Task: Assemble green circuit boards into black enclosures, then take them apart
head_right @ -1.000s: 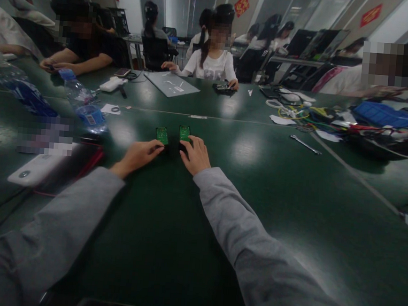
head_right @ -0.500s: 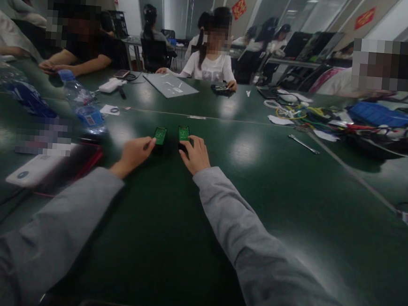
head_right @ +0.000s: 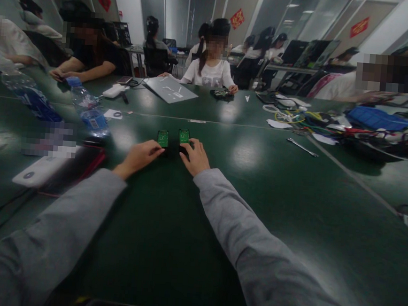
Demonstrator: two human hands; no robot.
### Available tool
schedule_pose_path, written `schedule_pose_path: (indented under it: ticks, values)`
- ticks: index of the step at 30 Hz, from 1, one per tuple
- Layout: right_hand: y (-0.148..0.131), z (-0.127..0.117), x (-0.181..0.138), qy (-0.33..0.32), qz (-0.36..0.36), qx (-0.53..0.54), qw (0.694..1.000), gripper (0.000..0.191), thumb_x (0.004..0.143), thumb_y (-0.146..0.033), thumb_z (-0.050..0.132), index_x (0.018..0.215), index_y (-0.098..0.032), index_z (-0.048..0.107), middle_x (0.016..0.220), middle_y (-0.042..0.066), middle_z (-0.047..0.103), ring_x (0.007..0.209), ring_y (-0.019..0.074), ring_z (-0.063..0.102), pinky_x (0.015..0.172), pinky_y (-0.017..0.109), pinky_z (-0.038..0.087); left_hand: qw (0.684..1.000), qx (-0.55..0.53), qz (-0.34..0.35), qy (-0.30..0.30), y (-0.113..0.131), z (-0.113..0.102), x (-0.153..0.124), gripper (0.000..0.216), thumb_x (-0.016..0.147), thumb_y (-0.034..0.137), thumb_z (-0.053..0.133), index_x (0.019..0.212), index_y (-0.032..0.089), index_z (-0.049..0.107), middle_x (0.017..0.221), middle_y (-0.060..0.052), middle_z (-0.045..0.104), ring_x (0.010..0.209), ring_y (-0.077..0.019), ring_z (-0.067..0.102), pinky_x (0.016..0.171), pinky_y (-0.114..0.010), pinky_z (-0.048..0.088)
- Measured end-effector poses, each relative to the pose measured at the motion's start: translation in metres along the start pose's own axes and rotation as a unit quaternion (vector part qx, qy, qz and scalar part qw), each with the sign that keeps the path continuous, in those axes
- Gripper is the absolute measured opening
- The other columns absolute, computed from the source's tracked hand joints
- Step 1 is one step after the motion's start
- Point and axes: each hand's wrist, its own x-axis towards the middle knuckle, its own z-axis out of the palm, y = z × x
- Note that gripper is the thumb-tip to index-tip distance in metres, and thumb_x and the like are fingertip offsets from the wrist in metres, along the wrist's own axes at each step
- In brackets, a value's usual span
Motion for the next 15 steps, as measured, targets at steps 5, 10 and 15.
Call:
schedule_pose_path:
  ticks: [5,10,15]
  values:
    - [0.0029,0.0040,-0.0014,0.001,0.021,0.022,1.000,0.030,0.094,-0.028,0.056,0.122,-0.017,0.058,0.132,0.018,0.040,0.111,0.0297,0.056,0.098,0.052,0.053,1.000,0.010,-0.005,0.000,-0.0015,0.0001,-0.0016,0.042,0.103,0.052,0.040,0.101,0.020,0.067,0.096,-0.005,0.068,0.075,-0.0148,0.062,0.063,-0.025,0.044]
    - [0.0042,0.0042,-0.0018,-0.011,0.058,0.016,0.998,0.032,0.093,-0.031,0.057,0.122,-0.015,0.056,0.127,0.018,0.041,0.107,0.0298,0.060,0.092,0.050,0.057,1.000,0.010,-0.007,0.012,-0.0037,0.0026,-0.0010,0.043,0.102,0.054,0.041,0.099,0.020,0.068,0.094,-0.005,0.068,0.075,-0.0150,0.061,0.062,-0.025,0.042]
    - [-0.0016,-0.0019,0.0000,-0.054,0.076,0.017,0.996,0.032,0.096,-0.034,0.055,0.123,-0.018,0.055,0.122,0.015,0.052,0.103,0.0294,0.063,0.088,0.047,0.058,1.000,0.009,-0.012,0.019,-0.0050,0.0034,-0.0001,0.045,0.101,0.057,0.042,0.095,0.021,0.068,0.092,-0.004,0.068,0.075,-0.0159,0.062,0.062,-0.027,0.042]
